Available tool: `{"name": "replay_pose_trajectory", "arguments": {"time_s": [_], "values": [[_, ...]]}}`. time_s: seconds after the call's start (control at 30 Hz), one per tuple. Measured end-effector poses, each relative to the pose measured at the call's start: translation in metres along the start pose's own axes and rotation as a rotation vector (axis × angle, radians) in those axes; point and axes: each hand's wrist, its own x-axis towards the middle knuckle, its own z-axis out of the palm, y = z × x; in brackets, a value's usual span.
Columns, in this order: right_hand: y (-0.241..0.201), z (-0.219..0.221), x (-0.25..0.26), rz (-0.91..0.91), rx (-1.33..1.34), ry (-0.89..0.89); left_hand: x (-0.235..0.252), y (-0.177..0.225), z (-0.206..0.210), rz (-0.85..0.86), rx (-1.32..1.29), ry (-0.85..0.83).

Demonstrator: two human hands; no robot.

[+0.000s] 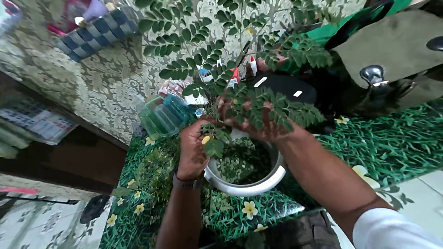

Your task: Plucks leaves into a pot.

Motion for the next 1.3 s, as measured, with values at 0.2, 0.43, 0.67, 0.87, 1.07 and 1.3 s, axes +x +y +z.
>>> {"name": "replay_pose_trajectory", "arguments": {"time_s": [0.2, 0.43, 0.67, 0.87, 1.07, 1.3], "values": [[-0.002, -0.021, 0.019, -0.738, -0.741, 0.010, -0.002, -0.002, -0.003, 0.061, 0.030, -0.029], [-0.008, -0.007, 0.012, -0.786, -0.614, -0.057, 0.004, 0.003, 0.009, -0.057, -0.244, 0.139], [-0.005, 0.000, 0.024, -0.755, -0.362, -0.086, 0.007, -0.007, 0.002, 0.078, -0.191, 0.031], [-0.008, -0.001, 0.017, -0.832, -0.515, -0.009, -0.001, -0.004, 0.009, -0.033, -0.253, 0.136], [-0.010, -0.002, 0.020, -0.795, -0.429, -0.029, 0.006, -0.005, 0.012, -0.032, -0.372, 0.214], [-0.002, 0.001, 0.026, -0.780, -0.504, -0.115, 0.009, -0.003, 0.018, -0.003, -0.371, 0.229]]}}
